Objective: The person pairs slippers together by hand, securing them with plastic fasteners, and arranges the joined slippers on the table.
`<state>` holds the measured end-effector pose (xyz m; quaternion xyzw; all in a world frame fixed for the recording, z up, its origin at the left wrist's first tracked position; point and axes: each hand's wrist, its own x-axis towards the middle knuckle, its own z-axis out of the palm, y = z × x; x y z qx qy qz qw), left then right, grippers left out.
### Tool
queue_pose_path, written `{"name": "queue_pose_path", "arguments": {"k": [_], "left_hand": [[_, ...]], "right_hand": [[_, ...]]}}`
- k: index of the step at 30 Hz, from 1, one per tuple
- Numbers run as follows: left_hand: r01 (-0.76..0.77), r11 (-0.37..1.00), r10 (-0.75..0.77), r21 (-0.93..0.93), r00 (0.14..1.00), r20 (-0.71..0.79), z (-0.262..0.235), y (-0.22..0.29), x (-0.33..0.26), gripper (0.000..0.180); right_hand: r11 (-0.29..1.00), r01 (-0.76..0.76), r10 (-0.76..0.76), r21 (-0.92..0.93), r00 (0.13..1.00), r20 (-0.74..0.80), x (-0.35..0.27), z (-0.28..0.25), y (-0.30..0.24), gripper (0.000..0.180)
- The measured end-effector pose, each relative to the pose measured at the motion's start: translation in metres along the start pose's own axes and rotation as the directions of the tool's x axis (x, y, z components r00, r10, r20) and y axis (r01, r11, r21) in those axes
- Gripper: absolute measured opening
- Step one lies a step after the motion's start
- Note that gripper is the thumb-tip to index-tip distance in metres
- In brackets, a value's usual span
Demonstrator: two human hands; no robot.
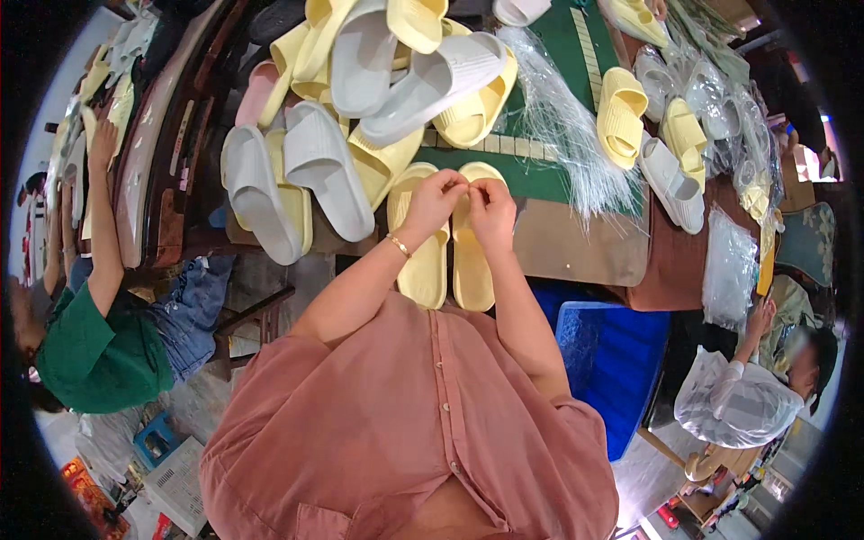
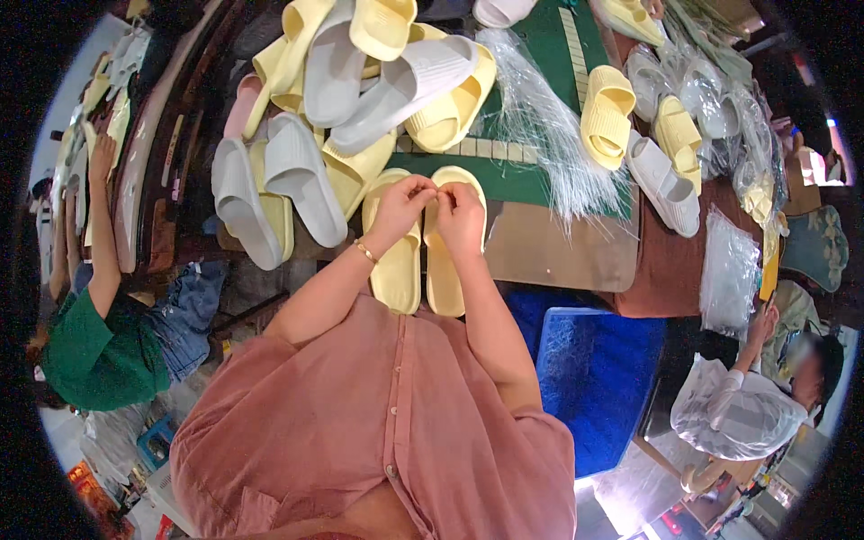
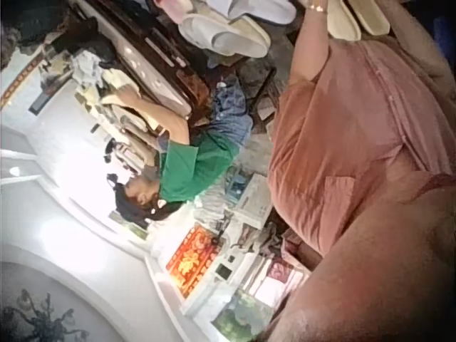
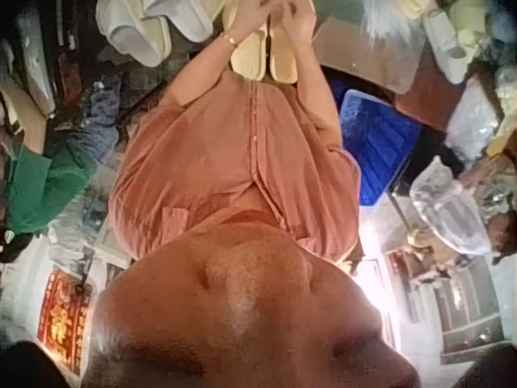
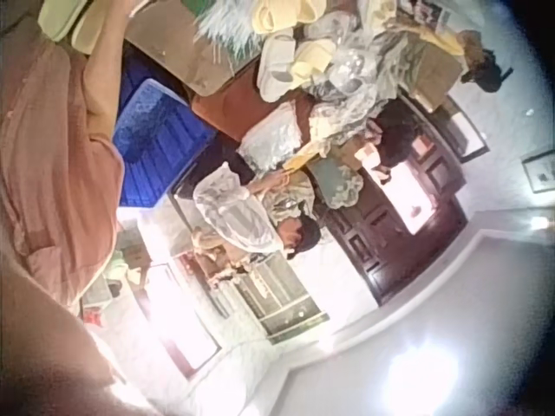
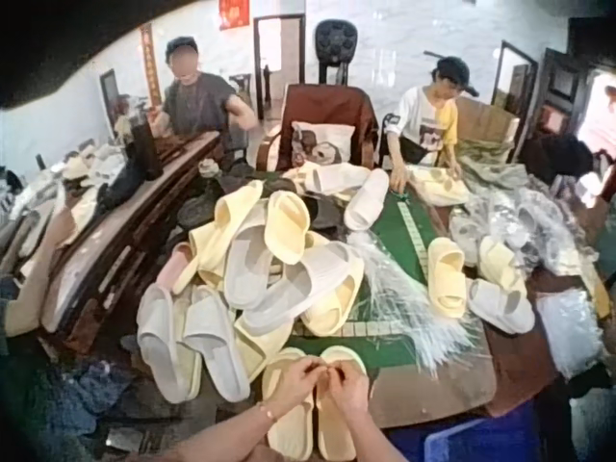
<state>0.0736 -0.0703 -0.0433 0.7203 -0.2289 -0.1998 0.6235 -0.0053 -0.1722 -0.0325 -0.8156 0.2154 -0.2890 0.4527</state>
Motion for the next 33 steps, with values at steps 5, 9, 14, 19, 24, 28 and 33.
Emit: {"name": "queue_pose_path", "arguments": {"k": [5,9,14,19,24,28,33], "left_hand": [[0.021,0.996,-0.021,-0.087,1.0,0.009,-0.001,0.001,-0.004,0.01],[0.036,0.989,-0.031,-0.14,0.999,0.034,-0.003,-0.005,-0.003,0.009],[-0.01,1.0,0.01,0.009,0.997,0.074,-0.003,0.01,-0.003,0.01],[-0.079,0.99,0.072,0.12,0.996,0.058,-0.004,0.011,-0.004,0.01],[-0.042,0.994,0.038,0.105,0.998,0.041,-0.005,0.012,-0.004,0.009],[-0.027,0.999,0.026,0.029,0.999,0.021,-0.002,0.015,-0.006,0.009],[-0.011,1.0,0.012,-0.017,0.999,0.043,-0.003,0.012,-0.007,0.01]], "right_hand": [[1.0,-0.006,0.006,0.004,1.0,-0.002,-0.002,-0.004,-0.006,0.006],[1.0,-0.008,0.009,-0.011,1.0,0.03,-0.002,-0.004,-0.005,0.006],[0.999,-0.043,0.043,-0.012,0.999,0.028,0.0,-0.005,-0.003,0.005],[0.999,-0.034,0.036,-0.039,0.999,0.034,0.0,-0.002,-0.004,0.006],[0.999,-0.019,0.02,-0.026,1.0,0.014,0.0,-0.001,-0.006,0.006],[1.0,-0.02,0.02,-0.005,1.0,-0.001,-0.002,-0.002,-0.006,0.005],[0.999,-0.026,0.026,0.021,1.0,0.001,-0.003,-0.003,-0.008,0.004]]}}
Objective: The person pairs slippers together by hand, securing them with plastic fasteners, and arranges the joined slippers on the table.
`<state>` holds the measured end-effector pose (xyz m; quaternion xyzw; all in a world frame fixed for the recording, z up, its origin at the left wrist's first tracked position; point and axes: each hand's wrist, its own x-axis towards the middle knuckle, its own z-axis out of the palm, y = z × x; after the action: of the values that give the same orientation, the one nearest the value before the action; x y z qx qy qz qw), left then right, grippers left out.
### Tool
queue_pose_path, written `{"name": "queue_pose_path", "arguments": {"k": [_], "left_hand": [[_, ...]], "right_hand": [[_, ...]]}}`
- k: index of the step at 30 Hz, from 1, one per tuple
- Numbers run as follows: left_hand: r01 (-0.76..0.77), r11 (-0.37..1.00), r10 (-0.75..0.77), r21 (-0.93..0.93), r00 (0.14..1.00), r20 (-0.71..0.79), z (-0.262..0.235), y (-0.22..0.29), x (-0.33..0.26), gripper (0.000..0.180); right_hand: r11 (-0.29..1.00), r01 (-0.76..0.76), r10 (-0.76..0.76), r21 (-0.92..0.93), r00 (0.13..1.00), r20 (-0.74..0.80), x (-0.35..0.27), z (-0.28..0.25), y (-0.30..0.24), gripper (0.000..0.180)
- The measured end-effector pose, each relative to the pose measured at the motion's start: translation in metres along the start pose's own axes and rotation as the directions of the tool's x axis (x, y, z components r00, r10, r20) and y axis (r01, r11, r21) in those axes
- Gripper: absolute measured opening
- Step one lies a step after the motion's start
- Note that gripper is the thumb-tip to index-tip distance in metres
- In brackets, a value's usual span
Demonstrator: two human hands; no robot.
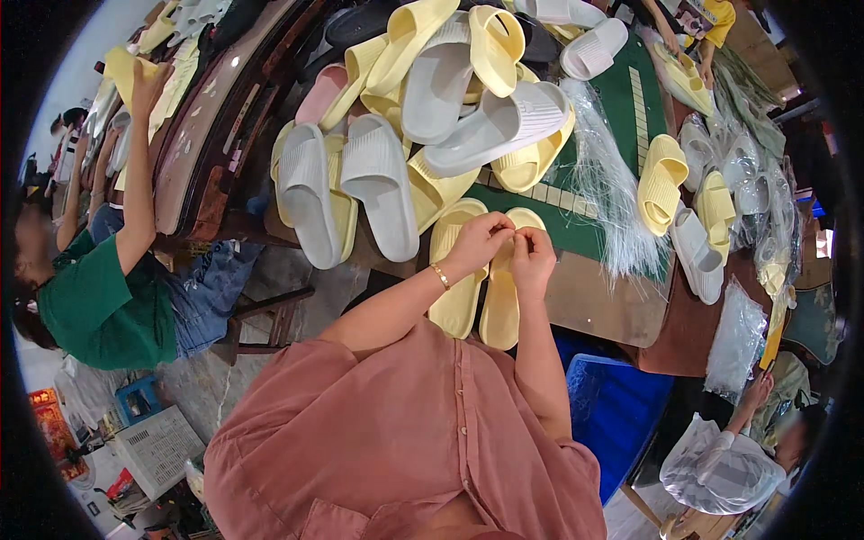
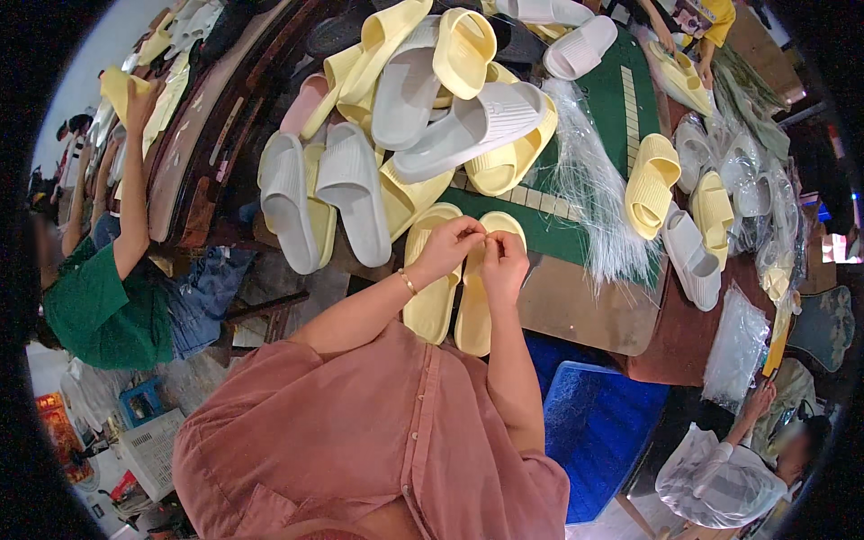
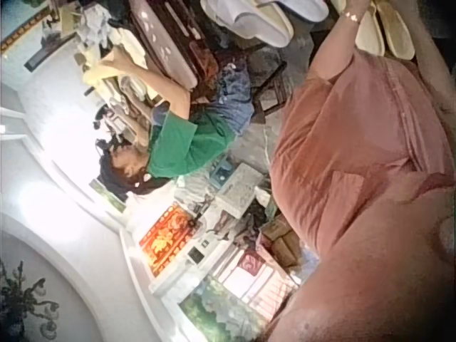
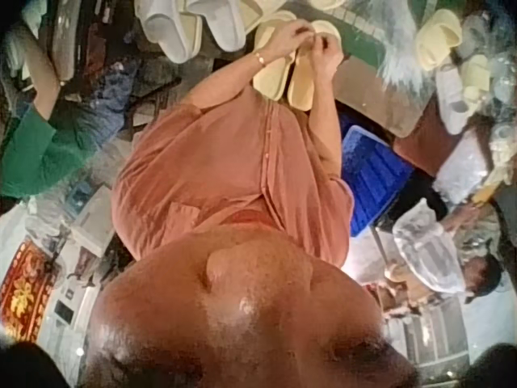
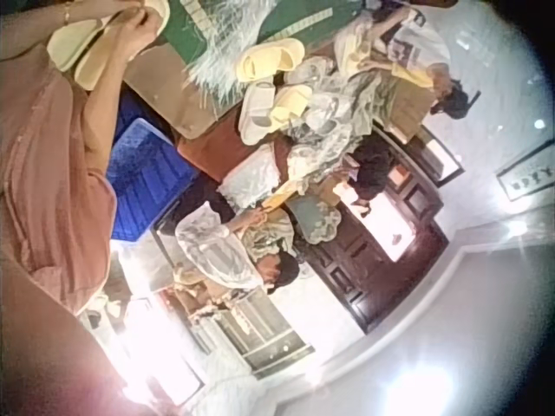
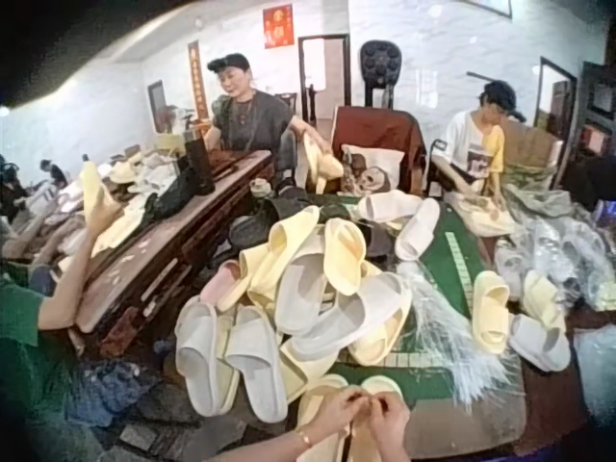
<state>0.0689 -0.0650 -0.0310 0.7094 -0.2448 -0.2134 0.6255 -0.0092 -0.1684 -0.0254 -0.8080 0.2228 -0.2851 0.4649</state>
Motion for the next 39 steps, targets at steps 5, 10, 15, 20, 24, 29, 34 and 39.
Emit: {"name": "queue_pose_path", "arguments": {"k": [5,10,15,20,24,29,34,39], "left_hand": [[0.014,1.0,-0.014,0.023,1.0,0.015,-0.001,0.0,0.0,0.01],[-0.011,0.996,0.01,0.088,1.0,0.012,-0.001,-0.003,0.001,0.011],[-0.091,0.973,0.096,0.214,0.995,-0.014,0.001,-0.004,0.002,0.012],[-0.124,0.975,0.127,0.185,0.992,-0.005,0.007,-0.015,0.006,0.013],[-0.228,0.942,0.259,0.247,0.961,-0.101,0.009,0.0,-0.001,0.032],[-0.257,0.867,0.285,0.427,0.959,-0.001,-0.022,0.018,-0.059,0.015],[-0.127,0.86,0.046,0.494,0.984,0.173,-0.019,0.0,-0.099,0.021],[-0.049,0.735,-0.026,0.676,0.995,0.101,0.001,-0.001,-0.076,0.038]], "right_hand": [[0.999,-0.037,0.037,-0.003,0.999,0.0,0.0,0.001,0.002,0.004],[1.0,-0.016,0.016,-0.018,1.0,0.001,0.001,0.003,0.005,0.004],[0.998,0.023,-0.023,-0.063,1.0,0.0,0.004,0.004,0.007,0.004],[0.999,0.011,-0.013,-0.04,0.998,-0.055,0.002,0.001,0.01,0.005],[0.928,-0.158,0.213,0.337,0.968,-0.133,0.003,-0.014,0.022,0.019],[0.929,-0.245,0.336,0.279,0.872,-0.355,-0.02,-0.052,0.074,0.02],[0.959,0.033,-0.112,-0.281,0.956,-0.27,-0.06,-0.064,0.063,0.015],[0.956,0.043,-0.123,-0.29,0.957,-0.263,-0.056,-0.058,0.062,0.014]]}}
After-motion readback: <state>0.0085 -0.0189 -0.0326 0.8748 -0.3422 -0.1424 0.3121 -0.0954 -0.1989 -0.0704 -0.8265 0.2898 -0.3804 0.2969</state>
